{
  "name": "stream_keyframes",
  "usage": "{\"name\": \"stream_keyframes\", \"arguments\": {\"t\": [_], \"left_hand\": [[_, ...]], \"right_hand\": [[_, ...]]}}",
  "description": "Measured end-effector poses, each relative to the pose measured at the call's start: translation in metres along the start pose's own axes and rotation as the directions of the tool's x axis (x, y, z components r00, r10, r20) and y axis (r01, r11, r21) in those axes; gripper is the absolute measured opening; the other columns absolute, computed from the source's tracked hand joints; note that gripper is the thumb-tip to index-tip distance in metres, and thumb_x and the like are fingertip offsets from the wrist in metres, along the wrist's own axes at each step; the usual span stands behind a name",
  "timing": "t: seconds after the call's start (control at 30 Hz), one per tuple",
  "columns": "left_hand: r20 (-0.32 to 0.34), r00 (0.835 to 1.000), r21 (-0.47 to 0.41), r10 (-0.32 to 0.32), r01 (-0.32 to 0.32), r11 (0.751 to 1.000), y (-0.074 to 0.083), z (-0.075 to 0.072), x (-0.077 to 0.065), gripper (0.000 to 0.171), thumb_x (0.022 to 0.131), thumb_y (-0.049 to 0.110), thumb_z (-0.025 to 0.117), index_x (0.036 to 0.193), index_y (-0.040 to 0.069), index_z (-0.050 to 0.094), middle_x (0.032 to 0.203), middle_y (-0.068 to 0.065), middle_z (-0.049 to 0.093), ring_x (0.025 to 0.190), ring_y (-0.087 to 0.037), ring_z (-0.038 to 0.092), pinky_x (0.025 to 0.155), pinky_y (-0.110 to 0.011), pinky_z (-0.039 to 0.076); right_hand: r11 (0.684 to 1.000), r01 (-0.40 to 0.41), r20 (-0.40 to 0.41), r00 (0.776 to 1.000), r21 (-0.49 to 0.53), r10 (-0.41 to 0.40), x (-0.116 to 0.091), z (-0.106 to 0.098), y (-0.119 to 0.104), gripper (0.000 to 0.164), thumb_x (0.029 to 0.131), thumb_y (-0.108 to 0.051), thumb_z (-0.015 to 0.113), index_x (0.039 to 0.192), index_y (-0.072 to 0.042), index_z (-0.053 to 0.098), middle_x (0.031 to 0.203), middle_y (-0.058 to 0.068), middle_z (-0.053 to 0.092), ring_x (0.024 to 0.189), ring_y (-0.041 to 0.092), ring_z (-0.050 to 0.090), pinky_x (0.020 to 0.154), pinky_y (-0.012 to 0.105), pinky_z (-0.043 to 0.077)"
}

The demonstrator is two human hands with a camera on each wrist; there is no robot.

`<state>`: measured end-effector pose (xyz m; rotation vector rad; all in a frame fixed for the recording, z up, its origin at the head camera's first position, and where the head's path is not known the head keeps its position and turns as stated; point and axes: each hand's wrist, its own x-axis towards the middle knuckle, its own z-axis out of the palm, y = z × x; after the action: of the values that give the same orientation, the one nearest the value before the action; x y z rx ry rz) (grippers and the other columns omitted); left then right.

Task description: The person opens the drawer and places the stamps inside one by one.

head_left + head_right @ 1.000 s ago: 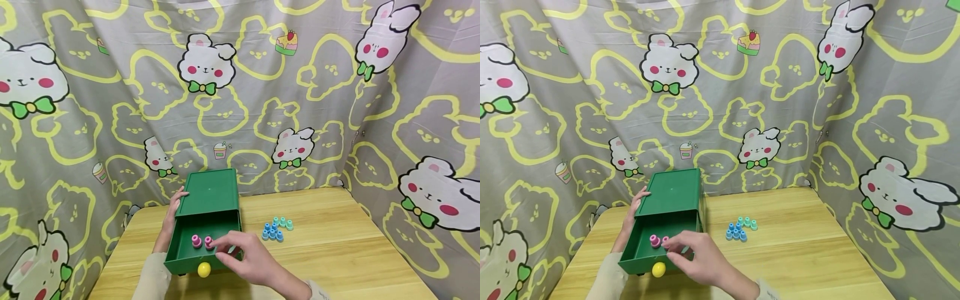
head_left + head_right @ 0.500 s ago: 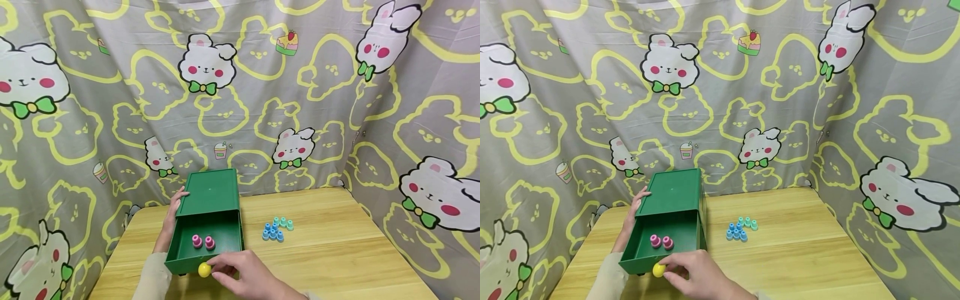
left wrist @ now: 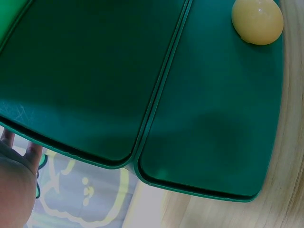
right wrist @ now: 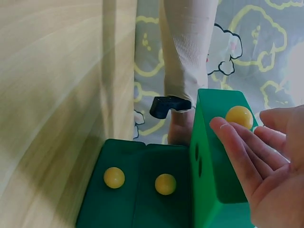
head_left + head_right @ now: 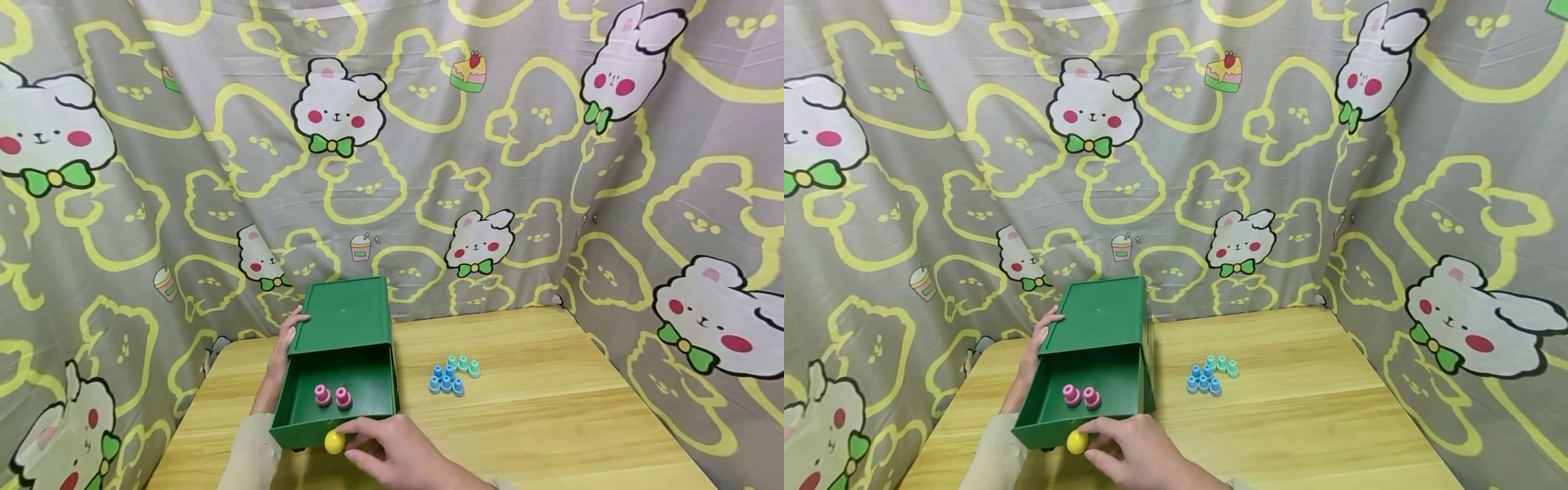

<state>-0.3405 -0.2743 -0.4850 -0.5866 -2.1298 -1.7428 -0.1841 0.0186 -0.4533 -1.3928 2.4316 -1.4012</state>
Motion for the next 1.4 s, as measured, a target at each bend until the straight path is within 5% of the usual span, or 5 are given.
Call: {"name": "stream_keyframes", "arguments": {"t": [0.17,0.4,0.67,1.2,1.4], "left_hand": [[-0.006,1.000,-0.006,-0.002,0.002,1.000,0.000,0.000,0.000,0.046,0.113,0.021,0.023,0.140,-0.010,0.043,0.160,0.019,0.028,0.155,-0.044,0.007,0.119,-0.073,0.004],[0.006,1.000,-0.020,0.003,-0.003,1.000,-0.001,0.000,0.001,0.047,0.113,0.022,0.022,0.140,-0.011,0.042,0.170,-0.015,0.019,0.157,-0.045,0.004,0.119,-0.072,0.003],[0.007,1.000,-0.024,0.003,-0.003,1.000,-0.001,0.001,0.001,0.047,0.112,0.023,0.023,0.140,-0.011,0.042,0.169,-0.023,0.015,0.156,-0.045,0.004,0.119,-0.073,0.002],[0.016,0.999,-0.035,0.041,-0.041,0.999,-0.002,0.000,0.001,0.044,0.112,0.020,0.024,0.139,-0.005,0.048,0.157,0.026,0.030,0.154,-0.050,0.003,0.117,-0.076,0.001],[0.004,0.999,-0.040,0.041,-0.041,0.998,0.000,0.001,0.001,0.043,0.112,0.020,0.025,0.138,-0.005,0.049,0.155,0.026,0.031,0.154,-0.049,0.004,0.117,-0.075,0.001]], "right_hand": [[0.999,-0.037,0.040,0.999,0.006,0.036,0.002,0.005,0.000,0.032,0.106,-0.026,0.061,0.137,-0.018,0.063,0.109,-0.005,0.079,0.079,-0.015,0.061,0.068,0.009,0.052],[0.992,-0.109,0.052,0.993,0.071,0.105,0.006,0.014,-0.001,0.034,0.105,-0.026,0.064,0.138,-0.019,0.062,0.110,-0.004,0.077,0.079,-0.012,0.062,0.070,0.011,0.053],[0.962,-0.179,0.056,0.984,0.205,0.171,0.010,0.026,0.002,0.034,0.104,-0.026,0.065,0.137,-0.020,0.062,0.108,-0.008,0.073,0.077,-0.010,0.063,0.072,0.013,0.054],[0.986,-0.079,-0.095,0.991,0.147,0.093,0.012,0.039,0.004,0.022,0.104,-0.027,0.064,0.123,-0.016,0.067,0.089,-0.010,0.069,0.074,-0.014,0.058,0.066,0.010,0.053],[0.987,-0.086,-0.095,0.990,0.133,0.099,0.012,0.039,0.004,0.021,0.104,-0.027,0.064,0.122,-0.016,0.067,0.089,-0.010,0.069,0.074,-0.013,0.057,0.067,0.011,0.053]]}}
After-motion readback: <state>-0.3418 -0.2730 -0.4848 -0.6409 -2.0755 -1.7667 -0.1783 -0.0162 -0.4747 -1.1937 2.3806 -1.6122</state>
